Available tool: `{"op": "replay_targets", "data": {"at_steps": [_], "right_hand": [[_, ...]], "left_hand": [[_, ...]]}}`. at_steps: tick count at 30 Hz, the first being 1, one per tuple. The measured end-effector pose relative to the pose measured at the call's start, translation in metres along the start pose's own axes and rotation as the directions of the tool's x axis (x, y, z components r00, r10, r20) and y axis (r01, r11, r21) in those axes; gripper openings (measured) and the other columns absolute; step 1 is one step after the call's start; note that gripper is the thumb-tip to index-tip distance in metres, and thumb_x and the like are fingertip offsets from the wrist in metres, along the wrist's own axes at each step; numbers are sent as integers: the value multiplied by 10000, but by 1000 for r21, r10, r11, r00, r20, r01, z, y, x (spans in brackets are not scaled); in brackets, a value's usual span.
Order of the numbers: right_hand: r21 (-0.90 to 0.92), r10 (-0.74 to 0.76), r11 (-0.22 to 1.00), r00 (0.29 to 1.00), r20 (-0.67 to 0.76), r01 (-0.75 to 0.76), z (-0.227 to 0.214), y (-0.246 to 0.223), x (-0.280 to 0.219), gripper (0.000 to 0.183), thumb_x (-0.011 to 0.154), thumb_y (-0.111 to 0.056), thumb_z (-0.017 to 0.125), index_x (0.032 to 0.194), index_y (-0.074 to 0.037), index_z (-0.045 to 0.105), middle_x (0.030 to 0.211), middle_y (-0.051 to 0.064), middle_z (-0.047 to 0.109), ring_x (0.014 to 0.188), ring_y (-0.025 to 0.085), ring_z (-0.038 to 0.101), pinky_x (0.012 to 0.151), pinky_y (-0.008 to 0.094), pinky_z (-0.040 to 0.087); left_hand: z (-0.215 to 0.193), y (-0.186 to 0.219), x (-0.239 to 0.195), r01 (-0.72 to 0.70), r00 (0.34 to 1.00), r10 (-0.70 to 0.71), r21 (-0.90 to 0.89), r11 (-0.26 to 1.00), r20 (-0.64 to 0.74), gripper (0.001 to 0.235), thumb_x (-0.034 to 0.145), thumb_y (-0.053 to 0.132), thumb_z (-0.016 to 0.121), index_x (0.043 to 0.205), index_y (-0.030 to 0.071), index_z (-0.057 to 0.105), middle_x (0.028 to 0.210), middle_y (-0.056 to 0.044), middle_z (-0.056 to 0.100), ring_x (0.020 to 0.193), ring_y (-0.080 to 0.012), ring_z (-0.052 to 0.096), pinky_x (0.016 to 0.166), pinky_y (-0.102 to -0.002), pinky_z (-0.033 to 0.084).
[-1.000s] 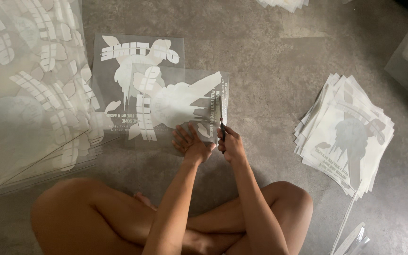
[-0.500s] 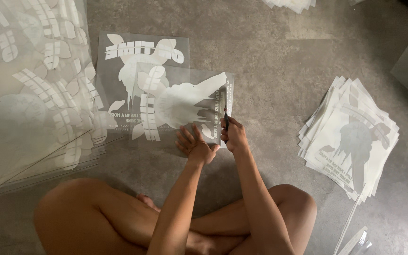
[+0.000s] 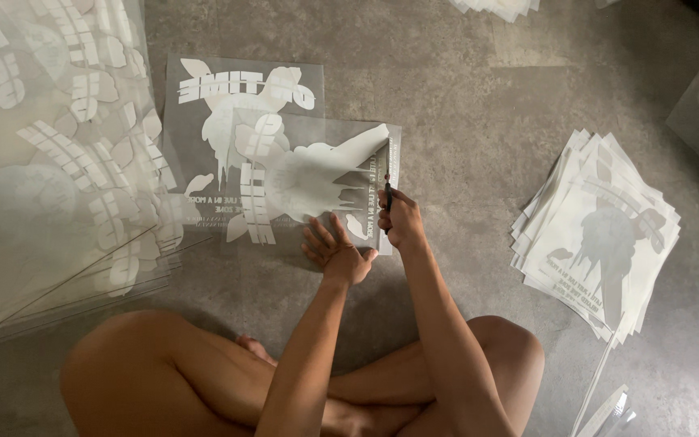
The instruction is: The person sits on the floor and uses scissors to cut out a design from a sheet of white paper. They trim the edges of the paper and separate the cut pieces, placing them into a pile.
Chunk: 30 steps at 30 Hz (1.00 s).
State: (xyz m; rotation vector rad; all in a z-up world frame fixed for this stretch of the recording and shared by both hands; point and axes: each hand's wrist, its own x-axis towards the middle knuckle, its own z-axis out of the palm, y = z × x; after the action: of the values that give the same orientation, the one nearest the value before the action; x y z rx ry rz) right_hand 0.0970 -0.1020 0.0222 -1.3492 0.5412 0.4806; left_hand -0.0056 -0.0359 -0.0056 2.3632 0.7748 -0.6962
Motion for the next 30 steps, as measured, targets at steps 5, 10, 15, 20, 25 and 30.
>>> {"op": "replay_targets", "data": {"at_steps": [5, 10, 15, 20, 25, 30], "right_hand": [[19, -15, 1000, 999, -31, 15, 18, -19, -17, 50, 774, -20, 550, 793, -37, 593, 554, 8, 336, 449, 52, 255, 377, 155, 188], [54, -18, 998, 998, -55, 21, 28, -17, -8, 52, 796, -41, 566, 745, -49, 576, 542, 11, 341, 439, 53, 277, 376, 154, 210], [84, -33, 996, 997, -76, 40, 30, -2, 19, 75, 805, -57, 568, 729, -53, 565, 528, -3, 335, 418, 45, 276, 356, 149, 212], [74, -41, 996, 998, -52, 45, 31, -11, 42, 106, 827, -66, 542, 723, -52, 559, 519, -7, 335, 407, 51, 288, 355, 151, 210], [19, -52, 998, 998, 32, 51, 16, -23, 60, 137, 835, -81, 529, 700, -82, 549, 535, -18, 339, 414, 43, 281, 351, 138, 217], [-619, -560, 679, 824, -90, 395, -6, -26, 23, 515, 737, -93, 699, 1210, -162, 508, 834, 141, 627, 790, 277, 623, 707, 369, 477]], "left_hand": [[-6, 1, -4, -3, 1000, 3, -11, 1000, 5, 1059, 765, 523, 569, 1418, 95, -147, 1422, -270, -238, 1293, -475, -216, 1014, -587, -111], [-9, 2, -7, -10, 1000, 9, -39, 999, -13, 1069, 751, 509, 591, 1418, 99, -136, 1422, -273, -228, 1299, -475, -199, 1027, -583, -67], [-6, 2, -2, 6, 1000, -6, 10, 1000, 7, 1067, 762, 547, 571, 1421, 96, -135, 1427, -270, -225, 1294, -470, -216, 1005, -583, -134], [-10, 3, -5, 11, 999, -12, 2, 1000, 30, 1065, 768, 535, 566, 1417, 94, -154, 1421, -268, -244, 1290, -471, -233, 1013, -578, -123], [-4, 2, -1, 10, 1000, -10, 4, 1000, 15, 1065, 760, 531, 569, 1420, 91, -141, 1420, -273, -241, 1289, -480, -226, 1014, -578, -119], [-1, 2, -1, 12, 1000, -12, 27, 1000, -9, 1077, 755, 551, 568, 1419, 89, -142, 1426, -283, -205, 1295, -483, -190, 1001, -586, -119]]}}
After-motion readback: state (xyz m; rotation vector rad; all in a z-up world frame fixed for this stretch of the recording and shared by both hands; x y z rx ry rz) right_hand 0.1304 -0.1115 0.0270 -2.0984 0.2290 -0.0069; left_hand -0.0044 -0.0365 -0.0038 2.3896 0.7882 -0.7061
